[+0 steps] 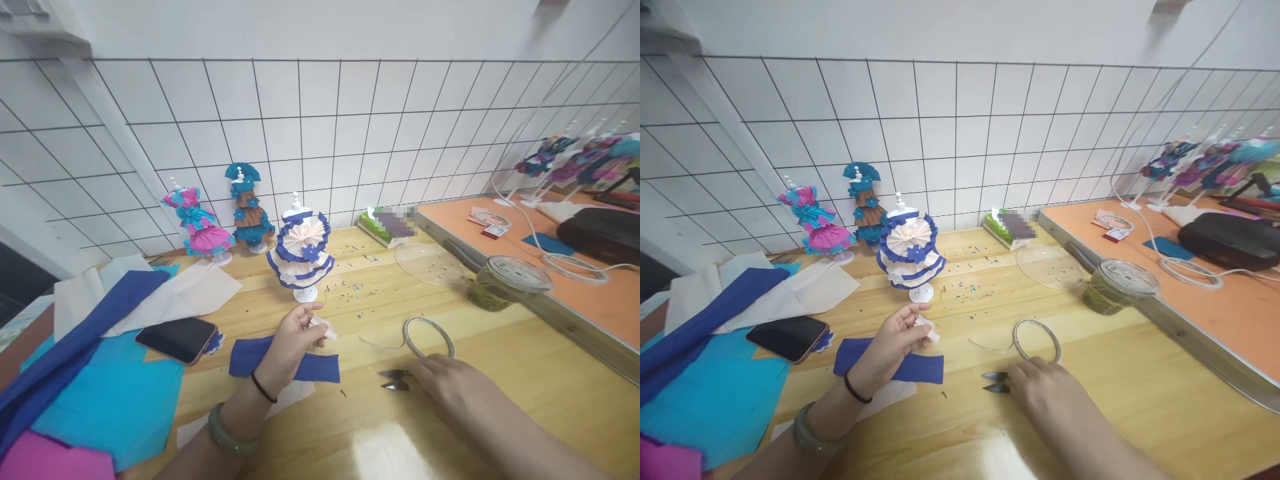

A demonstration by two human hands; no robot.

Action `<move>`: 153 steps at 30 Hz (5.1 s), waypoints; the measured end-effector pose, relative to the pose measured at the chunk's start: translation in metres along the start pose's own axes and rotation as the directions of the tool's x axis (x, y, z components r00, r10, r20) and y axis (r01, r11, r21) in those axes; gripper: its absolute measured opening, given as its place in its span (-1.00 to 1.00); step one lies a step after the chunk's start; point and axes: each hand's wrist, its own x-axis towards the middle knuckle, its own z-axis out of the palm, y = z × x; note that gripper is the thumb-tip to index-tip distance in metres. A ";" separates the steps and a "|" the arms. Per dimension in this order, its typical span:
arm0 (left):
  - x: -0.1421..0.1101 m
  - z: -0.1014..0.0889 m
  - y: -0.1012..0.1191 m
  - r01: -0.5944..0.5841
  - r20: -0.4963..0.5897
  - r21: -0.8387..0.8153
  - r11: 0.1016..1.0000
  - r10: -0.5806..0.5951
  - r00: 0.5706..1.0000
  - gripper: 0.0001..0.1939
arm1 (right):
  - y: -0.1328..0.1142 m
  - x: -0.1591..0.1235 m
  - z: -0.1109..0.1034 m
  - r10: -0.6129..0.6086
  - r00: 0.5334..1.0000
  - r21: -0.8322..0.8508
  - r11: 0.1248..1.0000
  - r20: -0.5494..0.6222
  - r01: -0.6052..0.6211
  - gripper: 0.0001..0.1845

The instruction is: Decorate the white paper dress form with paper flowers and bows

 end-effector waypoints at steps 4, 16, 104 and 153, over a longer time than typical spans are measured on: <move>-0.003 0.002 0.005 -0.016 0.000 0.049 0.999 0.016 1.000 -0.55 | -0.003 -0.034 0.009 -0.090 0.995 -0.140 0.986 0.030 0.094 -0.71; -0.008 0.004 0.014 -0.061 -0.041 0.030 0.998 0.062 0.997 -0.53 | -0.021 0.041 -0.008 0.292 0.923 0.607 0.695 0.250 -0.384 -0.64; -0.003 0.000 0.008 0.178 0.083 -0.046 0.983 -0.174 0.981 -0.50 | -0.025 0.072 0.011 0.134 0.943 0.440 0.858 0.304 -0.263 -0.61; -0.007 0.007 0.005 0.143 0.150 0.069 0.987 -0.152 0.977 -0.49 | -0.029 0.071 0.013 0.101 0.942 0.444 0.862 0.321 -0.244 -0.62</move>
